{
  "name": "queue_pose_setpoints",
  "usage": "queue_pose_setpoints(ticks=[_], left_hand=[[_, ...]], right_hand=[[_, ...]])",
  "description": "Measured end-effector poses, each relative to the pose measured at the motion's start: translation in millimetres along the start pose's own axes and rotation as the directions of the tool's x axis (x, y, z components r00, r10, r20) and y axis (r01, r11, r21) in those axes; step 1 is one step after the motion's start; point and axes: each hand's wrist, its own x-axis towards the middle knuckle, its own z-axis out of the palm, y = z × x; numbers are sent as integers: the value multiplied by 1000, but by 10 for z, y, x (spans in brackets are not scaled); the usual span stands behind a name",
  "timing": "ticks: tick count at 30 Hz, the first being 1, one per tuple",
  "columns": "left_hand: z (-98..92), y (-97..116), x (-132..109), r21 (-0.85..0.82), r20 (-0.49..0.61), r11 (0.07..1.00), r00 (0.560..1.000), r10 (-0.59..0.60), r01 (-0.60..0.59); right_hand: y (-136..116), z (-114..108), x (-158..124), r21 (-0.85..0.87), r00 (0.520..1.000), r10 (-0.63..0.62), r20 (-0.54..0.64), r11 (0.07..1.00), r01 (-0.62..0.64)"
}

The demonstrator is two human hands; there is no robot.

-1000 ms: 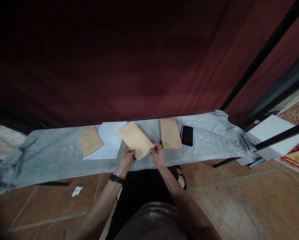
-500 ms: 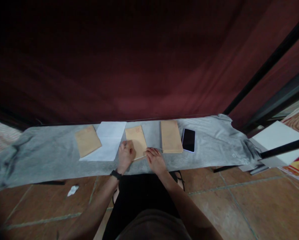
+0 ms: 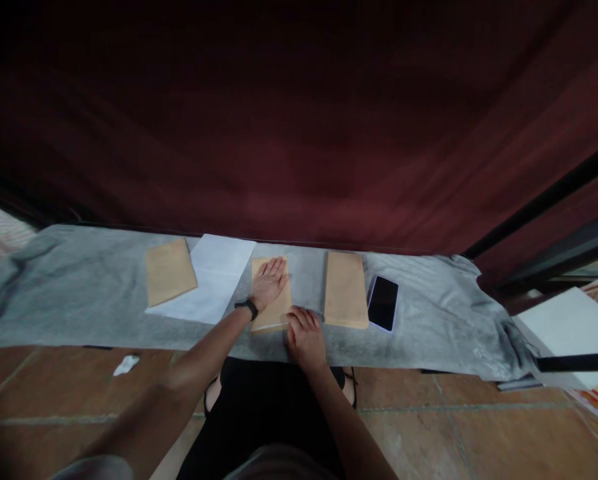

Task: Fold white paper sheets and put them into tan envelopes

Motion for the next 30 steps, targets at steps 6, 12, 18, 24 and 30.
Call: queue_pose_setpoints(ticks=[6, 12, 18, 24, 30], left_hand=[[22, 65, -285, -26, 5, 995, 996, 94, -93], [-22, 164, -709, -41, 44, 980, 980, 195, -193], [-60, 215, -1033, -80, 90, 969, 966, 241, -234], [-188, 313, -1395, -122, 72, 953, 955, 288, -278], [-240, 368, -1657, -119, 42, 950, 954, 297, -290]], right_hand=[[21, 22, -18, -11, 1000, -14, -7, 1000, 14], [-6, -6, -30, -28, 1000, -21, -10, 999, 21], [-33, -13, -38, -50, 1000, 6, -5, 999, -6], [-24, -11, -38, -46, 1000, 10, 26, 999, -9], [12, 28, -49, -24, 1000, -13, -4, 1000, 13]])
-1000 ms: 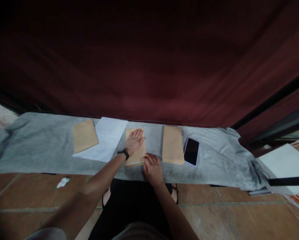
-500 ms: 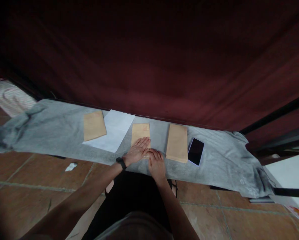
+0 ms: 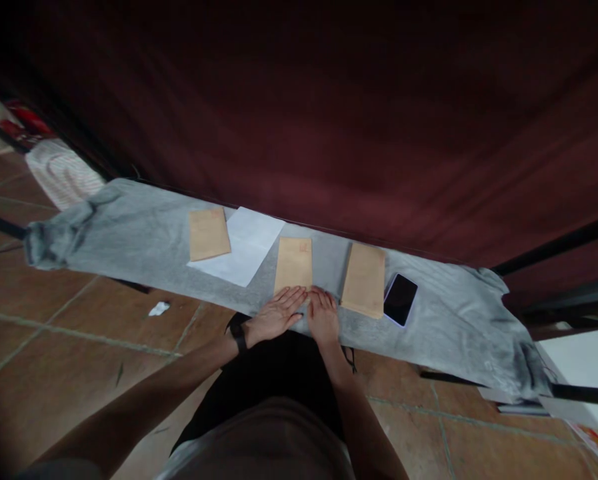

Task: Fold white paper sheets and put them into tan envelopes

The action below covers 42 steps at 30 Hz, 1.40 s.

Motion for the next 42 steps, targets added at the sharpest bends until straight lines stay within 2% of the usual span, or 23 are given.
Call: queue_pose_setpoints(ticks=[10, 18, 22, 26, 30, 35, 42], left_hand=[[-54, 90, -126, 0, 19, 1000, 1000, 8, -8], [-34, -34, -77, -81, -56, 996, 998, -42, 37], [-122, -67, -30, -66, -11, 997, 999, -51, 50], [-240, -64, -11, 16, 47, 999, 998, -33, 32], [-298, -72, 0, 39, 49, 999, 999, -18, 16], [-284, -164, -46, 46, 37, 999, 999, 10, -12], [-224, -384, -86, 28, -39, 997, 996, 75, -74]], right_hand=[[18, 11, -24, -2, 1000, -14, -13, 1000, 14], [32, 15, -21, -16, 1000, -16, -11, 1000, 16], [30, 16, -16, -33, 1000, 4, -8, 999, -5], [25, 12, -10, -1, 999, 13, -35, 1000, -13], [23, 0, -4, 38, 998, 31, -49, 999, -29], [16, -40, -13, 68, 995, 67, -68, 996, -62], [-29, -98, 7, 79, 998, 15, -55, 997, -11]])
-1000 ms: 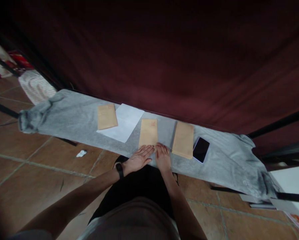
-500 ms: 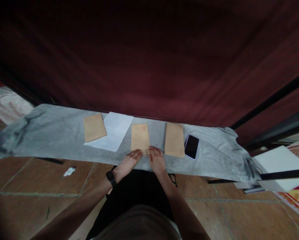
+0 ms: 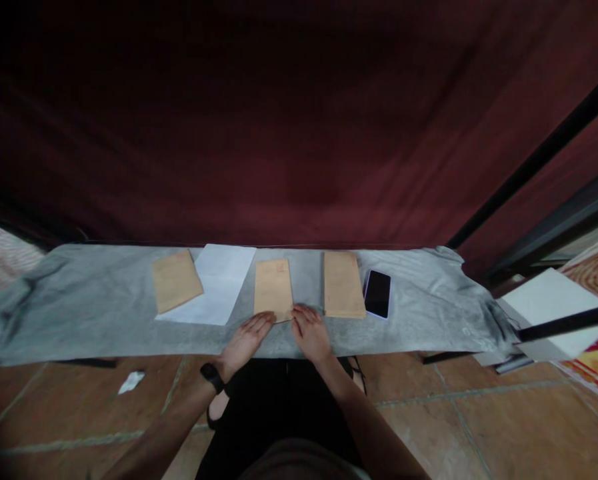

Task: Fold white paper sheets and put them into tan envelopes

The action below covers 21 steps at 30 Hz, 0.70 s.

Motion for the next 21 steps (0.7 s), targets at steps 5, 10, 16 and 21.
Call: queue_pose_setpoints(ticks=[5, 10, 16, 21], left_hand=[[85, -92, 61, -102, -47, 994, 998, -30, 25], [147, -109, 73, -223, -117, 973, 989, -93, 65], [196, -121, 69, -283, -154, 956, 981, -120, 73], [213, -116, 68, -270, -172, 961, 978, -114, 64]], right_hand=[[-13, 24, 18, 1, 999, 31, 9, 1000, -31], [-11, 45, 27, -8, 999, 50, 10, 999, -50], [-12, 61, 16, -18, 998, 57, 12, 998, -57], [-6, 54, 6, -11, 998, 54, 25, 998, -54]])
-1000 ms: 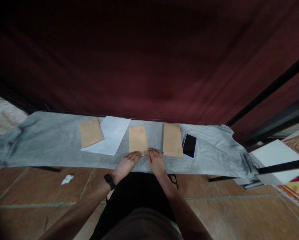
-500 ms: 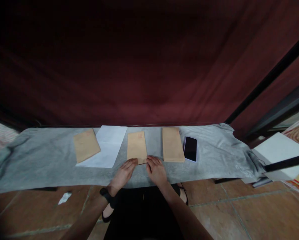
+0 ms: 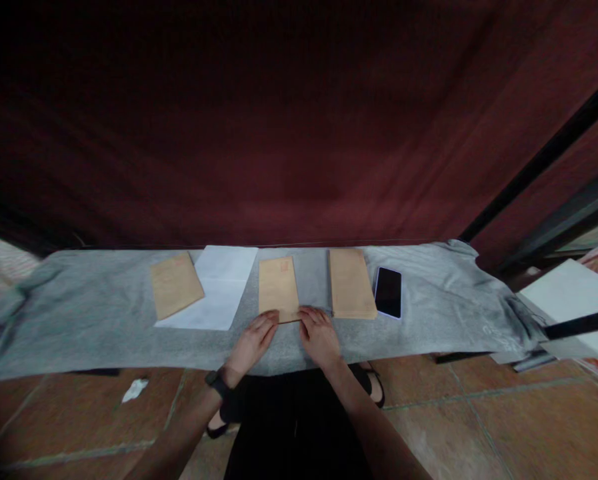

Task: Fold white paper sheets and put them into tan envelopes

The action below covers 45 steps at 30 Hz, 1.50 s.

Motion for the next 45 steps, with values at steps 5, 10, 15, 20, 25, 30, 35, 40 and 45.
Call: queue_pose_setpoints(ticks=[5, 10, 15, 20, 25, 30, 35, 40, 45], left_hand=[[4, 22, 1, -4, -18, 1000, 1000, 4, -4], [12, 22, -5, -24, -27, 1000, 1000, -7, 6], [47, 21, -7, -34, -28, 999, 1000, -14, 13], [7, 33, 3, 8, 33, 999, 999, -31, 31], [-142, 89, 41, 66, 238, 998, 971, -34, 19], [-182, 278, 63, 102, 244, 989, 961, -128, 106], [-169, 366, -10, 100, 168, 984, 973, -161, 145], [-116, 262, -68, 86, 69, 993, 993, -92, 86], [-26, 172, -93, 123, 32, 990, 997, -71, 67]], right_hand=[[26, 26, -13, 7, 1000, 2, 5, 1000, -2], [51, 60, -36, 10, 1000, 4, 9, 1000, -4], [72, 56, -34, 27, 1000, 15, 20, 1000, -16], [103, 64, 5, 57, 998, 38, 56, 998, -41], [208, 39, 45, 105, 994, -4, 111, 994, -8], [271, -64, 84, 122, 978, -92, 186, 990, 70], [96, -1, 181, 71, 985, -65, 158, 996, 55], [-96, 233, 282, 32, 954, -190, 232, 982, 188], [-17, 349, 513, -75, 911, -172, 374, 974, 215]])
